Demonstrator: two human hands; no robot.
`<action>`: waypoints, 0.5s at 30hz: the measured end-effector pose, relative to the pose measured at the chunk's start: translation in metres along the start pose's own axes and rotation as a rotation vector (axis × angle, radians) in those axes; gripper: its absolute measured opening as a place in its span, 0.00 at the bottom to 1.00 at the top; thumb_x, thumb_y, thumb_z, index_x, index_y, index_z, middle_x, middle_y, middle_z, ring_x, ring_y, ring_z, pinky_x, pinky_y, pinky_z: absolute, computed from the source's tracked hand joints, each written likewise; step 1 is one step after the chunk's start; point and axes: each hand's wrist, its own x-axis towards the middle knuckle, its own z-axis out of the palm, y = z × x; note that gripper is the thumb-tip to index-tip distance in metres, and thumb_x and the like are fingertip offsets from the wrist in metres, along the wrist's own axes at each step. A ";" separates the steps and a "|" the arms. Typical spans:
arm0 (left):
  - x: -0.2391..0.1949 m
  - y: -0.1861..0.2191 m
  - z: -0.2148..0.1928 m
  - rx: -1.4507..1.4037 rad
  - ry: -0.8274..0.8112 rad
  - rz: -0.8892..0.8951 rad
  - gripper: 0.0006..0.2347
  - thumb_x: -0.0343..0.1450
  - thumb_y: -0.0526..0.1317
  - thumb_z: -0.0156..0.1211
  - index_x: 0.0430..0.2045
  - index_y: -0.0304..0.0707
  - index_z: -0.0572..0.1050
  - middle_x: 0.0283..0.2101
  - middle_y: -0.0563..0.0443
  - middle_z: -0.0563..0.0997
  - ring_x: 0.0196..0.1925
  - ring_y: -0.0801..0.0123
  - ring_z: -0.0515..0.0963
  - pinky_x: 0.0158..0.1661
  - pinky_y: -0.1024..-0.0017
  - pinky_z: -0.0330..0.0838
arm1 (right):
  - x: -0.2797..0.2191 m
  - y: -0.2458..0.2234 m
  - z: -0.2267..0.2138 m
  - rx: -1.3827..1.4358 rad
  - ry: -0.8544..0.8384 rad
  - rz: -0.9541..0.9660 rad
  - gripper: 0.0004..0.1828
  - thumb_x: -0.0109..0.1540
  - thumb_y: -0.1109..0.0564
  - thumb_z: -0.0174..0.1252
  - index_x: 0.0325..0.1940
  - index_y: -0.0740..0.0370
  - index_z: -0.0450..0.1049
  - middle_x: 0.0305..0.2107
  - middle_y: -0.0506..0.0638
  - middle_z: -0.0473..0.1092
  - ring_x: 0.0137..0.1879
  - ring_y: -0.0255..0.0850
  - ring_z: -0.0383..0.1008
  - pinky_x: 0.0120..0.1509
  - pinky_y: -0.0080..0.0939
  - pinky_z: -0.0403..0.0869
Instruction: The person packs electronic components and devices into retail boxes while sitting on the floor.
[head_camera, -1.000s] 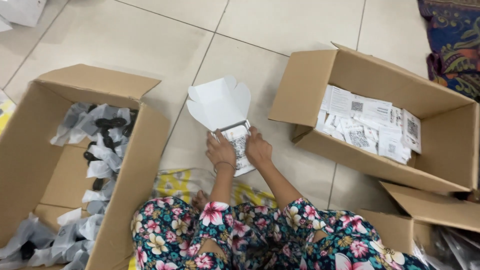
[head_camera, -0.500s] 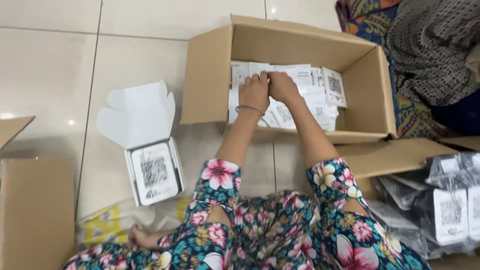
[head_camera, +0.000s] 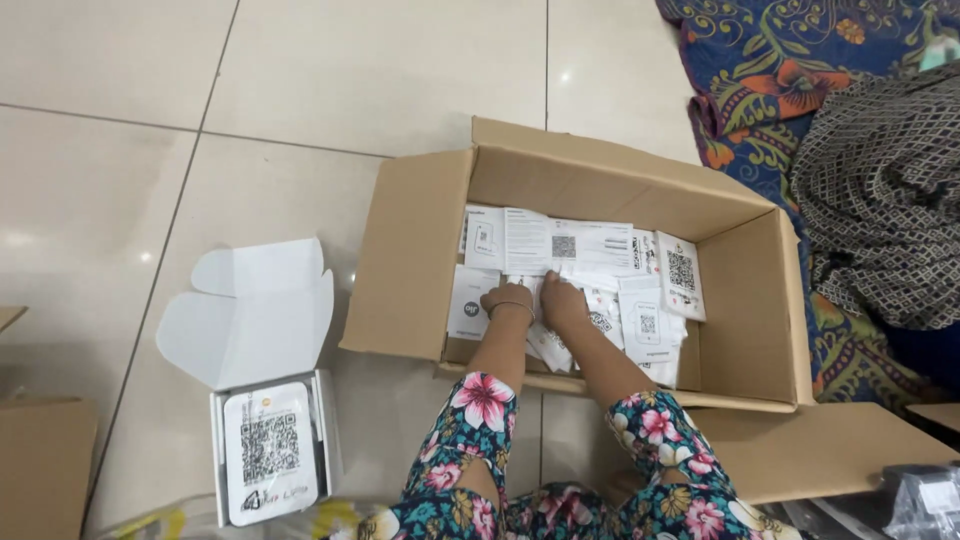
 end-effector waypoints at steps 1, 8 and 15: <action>-0.003 0.001 0.004 -0.008 -0.011 -0.004 0.15 0.77 0.40 0.48 0.57 0.43 0.76 0.65 0.50 0.74 0.66 0.55 0.72 0.59 0.57 0.69 | -0.021 -0.005 -0.022 -0.006 -0.012 -0.003 0.39 0.59 0.55 0.65 0.66 0.74 0.55 0.50 0.70 0.74 0.54 0.60 0.80 0.55 0.53 0.80; -0.059 -0.007 -0.022 -0.008 0.149 0.078 0.14 0.74 0.39 0.53 0.53 0.42 0.78 0.60 0.47 0.77 0.63 0.53 0.76 0.56 0.56 0.72 | -0.120 -0.056 -0.130 -0.047 -0.066 -0.017 0.60 0.50 0.53 0.76 0.71 0.74 0.41 0.57 0.76 0.62 0.59 0.62 0.72 0.57 0.49 0.76; -0.091 -0.059 -0.034 -0.153 0.354 0.355 0.17 0.68 0.37 0.63 0.50 0.29 0.74 0.53 0.29 0.79 0.57 0.43 0.79 0.55 0.56 0.75 | -0.057 -0.022 -0.086 -0.099 0.156 -0.052 0.37 0.60 0.56 0.61 0.72 0.64 0.57 0.46 0.65 0.76 0.52 0.58 0.80 0.49 0.55 0.81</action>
